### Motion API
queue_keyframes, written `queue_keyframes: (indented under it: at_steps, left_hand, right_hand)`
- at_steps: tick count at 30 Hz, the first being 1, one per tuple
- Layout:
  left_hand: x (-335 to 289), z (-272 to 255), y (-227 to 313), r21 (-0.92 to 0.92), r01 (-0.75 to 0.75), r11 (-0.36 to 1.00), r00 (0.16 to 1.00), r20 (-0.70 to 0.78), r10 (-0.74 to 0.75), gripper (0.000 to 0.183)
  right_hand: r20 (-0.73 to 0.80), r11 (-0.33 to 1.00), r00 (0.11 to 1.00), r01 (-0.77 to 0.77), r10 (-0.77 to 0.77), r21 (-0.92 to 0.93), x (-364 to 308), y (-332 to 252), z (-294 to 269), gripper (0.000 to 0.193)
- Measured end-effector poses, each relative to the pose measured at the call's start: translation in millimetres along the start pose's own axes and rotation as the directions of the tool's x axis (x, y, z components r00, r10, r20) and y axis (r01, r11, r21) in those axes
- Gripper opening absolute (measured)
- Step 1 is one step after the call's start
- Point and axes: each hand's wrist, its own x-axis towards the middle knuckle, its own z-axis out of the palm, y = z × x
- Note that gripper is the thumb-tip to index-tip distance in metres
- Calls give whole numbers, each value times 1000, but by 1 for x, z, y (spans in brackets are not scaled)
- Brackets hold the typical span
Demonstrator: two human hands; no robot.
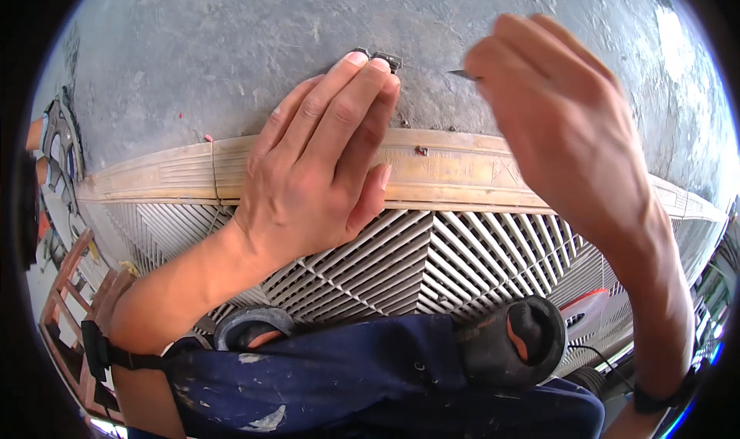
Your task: Repairing or preparing small plastic components using tape and a blade.
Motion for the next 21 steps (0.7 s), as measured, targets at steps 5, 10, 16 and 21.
queue_keyframes:
  at_steps: [5, 10, 16, 21]
  left_hand:
    - [0, -2, 1, 3, 9, 1000, 1000, 19, -9, 55]
    - [0, 1, 0, 33, 17, 999, 999, 31, -18, 54]
    - [0, 1, 1, 42, 19, 999, 999, 25, -20, 54]
    - [-1, 1, 1, 63, 21, 998, 999, 40, -24, 54]
  right_hand:
    - [-69, 981, 984, -157, 165, 118, 5, -9, 9, 12]
    - [-132, 990, 985, -101, 113, 96, 19, -11, 27, 14]
    - [-164, 999, 986, -27, 30, 23, 23, -9, 29, 13]
    - [-154, 998, 987, -34, 41, 51, 25, -11, 33, 14]
